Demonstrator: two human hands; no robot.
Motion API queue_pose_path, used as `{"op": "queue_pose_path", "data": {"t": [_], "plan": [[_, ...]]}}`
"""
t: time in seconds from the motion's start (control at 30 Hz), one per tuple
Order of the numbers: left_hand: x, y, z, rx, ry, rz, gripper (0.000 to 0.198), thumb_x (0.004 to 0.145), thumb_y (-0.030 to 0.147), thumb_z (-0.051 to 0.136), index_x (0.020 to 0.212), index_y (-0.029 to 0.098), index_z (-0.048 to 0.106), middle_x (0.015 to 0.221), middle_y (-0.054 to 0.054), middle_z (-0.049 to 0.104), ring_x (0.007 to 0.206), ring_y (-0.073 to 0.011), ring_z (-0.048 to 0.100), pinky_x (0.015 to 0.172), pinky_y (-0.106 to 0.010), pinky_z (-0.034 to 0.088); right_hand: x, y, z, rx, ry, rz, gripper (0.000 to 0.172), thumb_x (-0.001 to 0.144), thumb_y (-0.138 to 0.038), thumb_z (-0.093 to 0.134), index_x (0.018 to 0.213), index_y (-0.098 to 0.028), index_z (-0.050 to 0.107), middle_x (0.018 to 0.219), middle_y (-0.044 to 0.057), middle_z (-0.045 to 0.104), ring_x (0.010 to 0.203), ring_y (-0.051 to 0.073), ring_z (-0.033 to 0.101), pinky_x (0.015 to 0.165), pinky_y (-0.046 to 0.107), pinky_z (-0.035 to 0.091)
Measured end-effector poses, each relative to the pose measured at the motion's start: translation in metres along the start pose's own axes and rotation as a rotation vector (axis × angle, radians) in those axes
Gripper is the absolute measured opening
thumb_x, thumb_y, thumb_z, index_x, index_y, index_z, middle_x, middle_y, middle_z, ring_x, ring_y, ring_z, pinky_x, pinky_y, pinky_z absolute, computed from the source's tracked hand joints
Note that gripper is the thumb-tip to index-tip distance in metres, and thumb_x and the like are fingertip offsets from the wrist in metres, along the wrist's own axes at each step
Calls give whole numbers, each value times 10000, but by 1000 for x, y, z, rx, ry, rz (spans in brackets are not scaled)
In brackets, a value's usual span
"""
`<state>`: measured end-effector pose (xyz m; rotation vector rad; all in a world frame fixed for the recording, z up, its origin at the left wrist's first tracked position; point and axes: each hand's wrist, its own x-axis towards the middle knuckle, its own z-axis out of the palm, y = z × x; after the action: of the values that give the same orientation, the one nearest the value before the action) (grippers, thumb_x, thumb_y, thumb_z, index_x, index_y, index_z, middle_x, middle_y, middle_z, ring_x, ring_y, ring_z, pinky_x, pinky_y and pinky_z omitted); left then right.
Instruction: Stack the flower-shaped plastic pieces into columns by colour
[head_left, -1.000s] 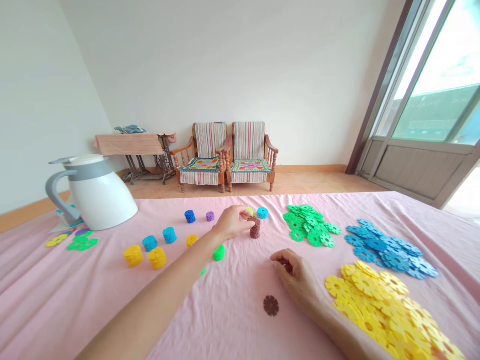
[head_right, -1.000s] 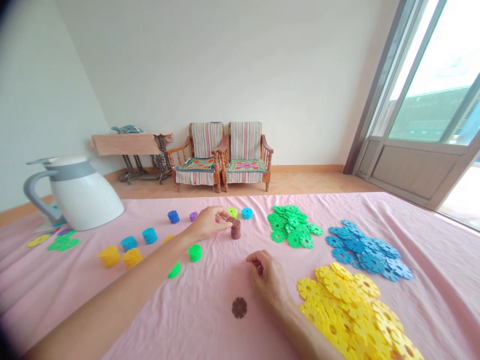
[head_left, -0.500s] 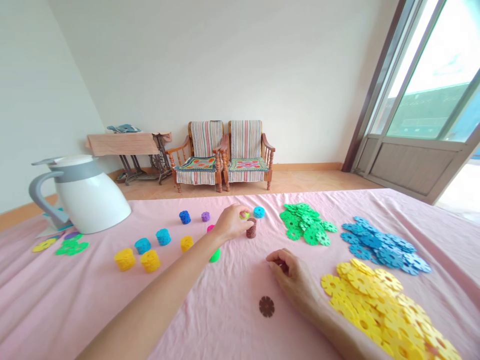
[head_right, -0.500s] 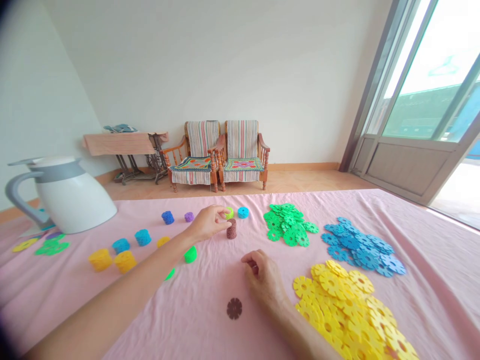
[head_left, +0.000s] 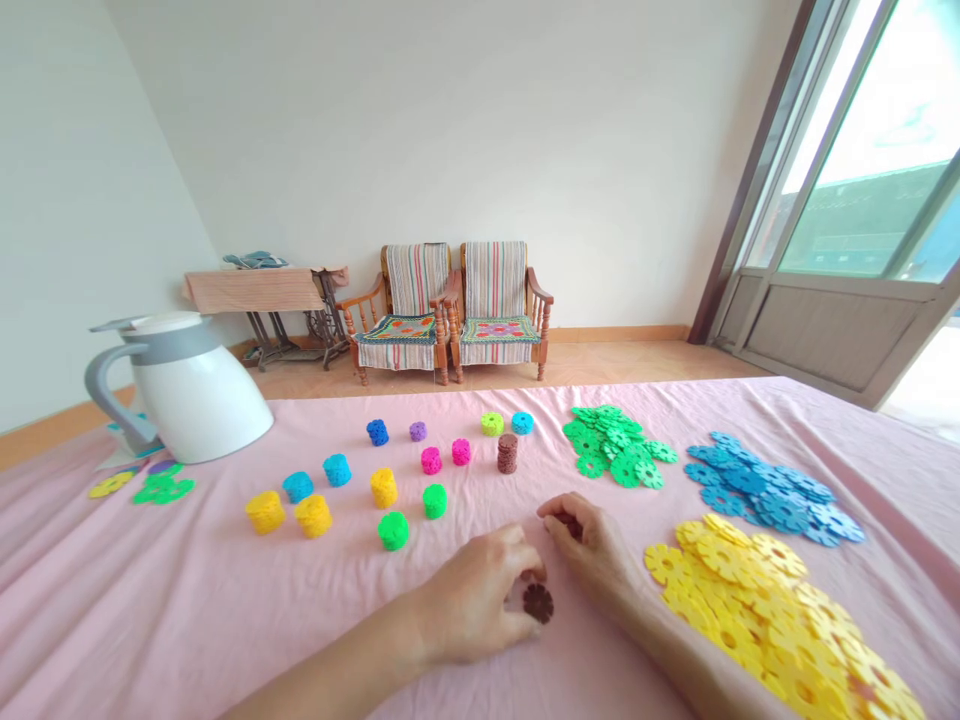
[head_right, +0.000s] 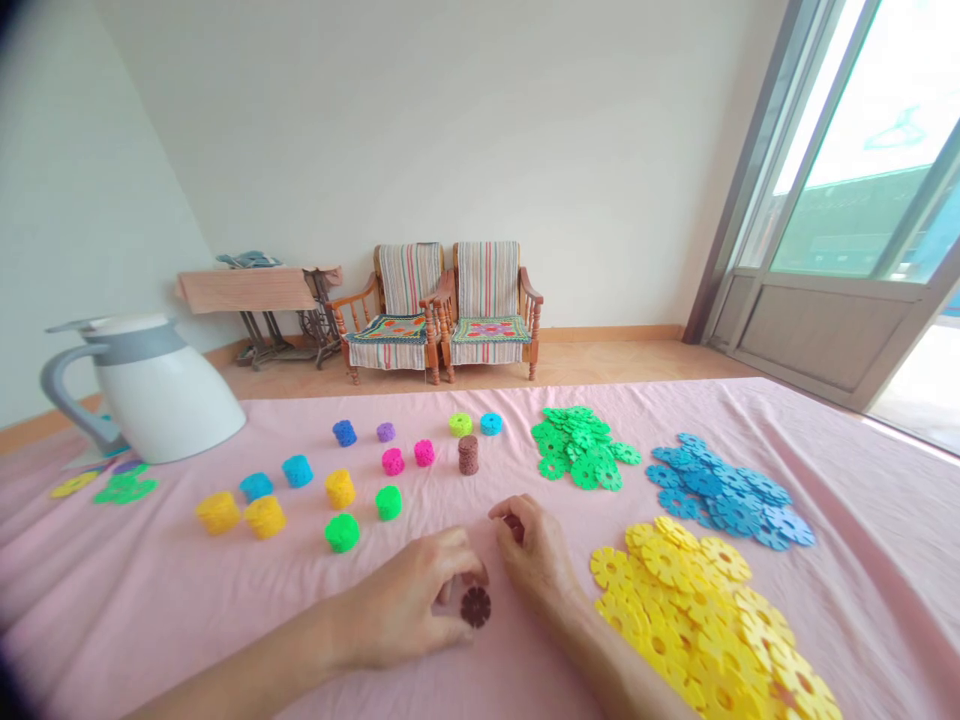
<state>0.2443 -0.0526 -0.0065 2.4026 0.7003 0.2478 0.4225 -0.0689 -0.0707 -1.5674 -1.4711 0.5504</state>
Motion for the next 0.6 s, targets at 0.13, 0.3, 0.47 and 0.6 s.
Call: {"op": "queue_pose_path", "data": {"t": [0.13,0.3,0.47,0.6], "plan": [[1,1,5,-8,20,4,156,664,116,657,798,195,662,834,5,573,705,-133,561,614,-201,435,0,1,0,-11,1,-13,224,752,-222,437,827,-163,640,716,35,620,645,169,539,593,277,402],[2,3,7,39,51,44,91,659,110,609,722,173,623,774,6,584,646,-124,562,570,-197,429,0,2,1,4,5,-25,220,745,-213,438,823,-163,637,730,37,623,655,169,549,598,273,404],[21,-9,-14,39,260,53,146,619,82,627,714,191,647,763,20,626,694,-130,582,640,-206,445,-1,-3,-1,4,-20,-20,232,738,-220,436,818,-154,644,710,35,611,617,155,529,560,256,382],[54,-32,-47,51,444,-43,150,661,112,596,792,175,631,837,-20,641,701,-156,582,625,-246,452,-2,-10,-4,4,-33,-12,236,734,-219,430,810,-151,644,682,27,589,594,147,505,533,245,363]]}}
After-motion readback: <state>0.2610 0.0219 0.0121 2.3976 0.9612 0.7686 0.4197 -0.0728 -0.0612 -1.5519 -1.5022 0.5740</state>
